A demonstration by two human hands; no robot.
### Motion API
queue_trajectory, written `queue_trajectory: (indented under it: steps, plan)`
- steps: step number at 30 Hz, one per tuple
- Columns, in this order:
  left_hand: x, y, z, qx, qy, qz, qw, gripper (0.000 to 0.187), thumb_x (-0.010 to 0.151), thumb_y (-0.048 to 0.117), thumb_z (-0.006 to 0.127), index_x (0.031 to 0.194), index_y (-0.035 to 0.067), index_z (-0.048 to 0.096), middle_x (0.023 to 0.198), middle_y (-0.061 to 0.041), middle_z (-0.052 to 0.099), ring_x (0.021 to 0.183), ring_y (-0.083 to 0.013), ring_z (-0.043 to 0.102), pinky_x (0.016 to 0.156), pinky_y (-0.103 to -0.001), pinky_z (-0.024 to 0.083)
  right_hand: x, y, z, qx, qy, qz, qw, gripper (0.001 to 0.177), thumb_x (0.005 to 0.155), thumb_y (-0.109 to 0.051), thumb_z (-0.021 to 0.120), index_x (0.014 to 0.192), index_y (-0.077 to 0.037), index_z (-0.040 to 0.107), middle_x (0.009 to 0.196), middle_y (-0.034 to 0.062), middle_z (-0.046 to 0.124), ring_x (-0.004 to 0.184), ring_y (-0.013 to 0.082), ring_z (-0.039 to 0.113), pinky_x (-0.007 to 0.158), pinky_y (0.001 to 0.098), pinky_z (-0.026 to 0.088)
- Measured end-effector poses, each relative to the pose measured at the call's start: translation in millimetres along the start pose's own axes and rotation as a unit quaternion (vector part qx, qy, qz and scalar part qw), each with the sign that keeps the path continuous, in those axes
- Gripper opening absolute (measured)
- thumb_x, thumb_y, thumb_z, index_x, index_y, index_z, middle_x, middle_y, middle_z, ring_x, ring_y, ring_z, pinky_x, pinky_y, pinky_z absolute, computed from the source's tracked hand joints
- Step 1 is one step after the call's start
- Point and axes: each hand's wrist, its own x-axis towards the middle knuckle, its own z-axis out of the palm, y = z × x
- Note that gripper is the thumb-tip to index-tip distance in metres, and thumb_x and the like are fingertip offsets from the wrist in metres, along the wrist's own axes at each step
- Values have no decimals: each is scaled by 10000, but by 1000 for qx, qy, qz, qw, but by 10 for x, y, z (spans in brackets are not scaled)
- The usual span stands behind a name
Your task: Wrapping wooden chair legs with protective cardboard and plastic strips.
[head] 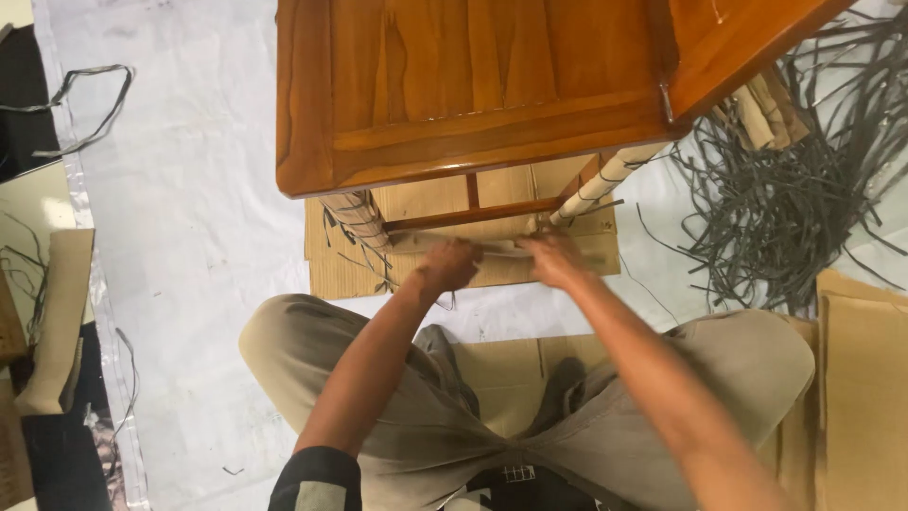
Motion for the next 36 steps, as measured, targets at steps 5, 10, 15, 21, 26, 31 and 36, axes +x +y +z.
queue_trajectory:
  steps: [5,10,15,21,26,31,36]
  plan:
    - [-98,-252,-131,9,143,-11,990,465,865,350,751,1288,205,623,1229,-45,672,1237,-285,613,971,-460,532,137,-52,-560,27,-21,1,999,496,908,-233,687,1389,-333,623,1185,141,704,1122,341,689,1011,492,498]
    - [26,-423,233,16,225,-16,974,338,928,363,684,1178,150,600,991,-92,695,977,-312,708,821,-479,574,344,-9,-460,37,-11,-20,999,383,915,-273,662,1289,-282,584,1174,35,746,1179,298,650,1022,491,446]
    - [190,-728,229,-119,206,-107,965,297,822,262,752,1095,197,658,1011,-36,698,1019,-289,695,834,-430,568,450,43,-533,130,26,-21,991,395,845,-304,757,1199,-214,605,1178,119,732,1150,364,679,971,533,505]
    - [170,-842,197,-129,225,-146,955,340,779,254,776,1086,213,636,1045,-32,626,1068,-295,641,890,-443,547,441,133,-567,117,44,-12,992,309,860,-329,716,1148,-232,656,1122,102,757,1086,360,712,941,522,532]
    - [320,-976,360,-122,239,-169,948,330,767,291,772,1076,286,655,1086,11,592,1103,-284,601,935,-457,499,495,59,-515,63,101,-18,993,296,862,-324,725,1127,-252,616,1028,63,720,1030,330,712,913,499,516]
    - [421,-1054,456,-121,239,-213,940,274,787,347,754,1045,338,664,1196,41,578,1184,-281,548,957,-481,434,588,52,-441,39,135,15,990,335,833,-372,757,1114,-280,601,1008,26,665,1019,308,697,879,505,503]
    - [422,-1114,547,-143,203,-192,949,462,834,253,687,1277,356,603,1390,57,568,1356,-268,505,1219,-553,191,615,-12,-394,8,160,28,987,317,852,-373,767,1121,-301,616,1161,-32,614,1170,254,617,1048,477,428]
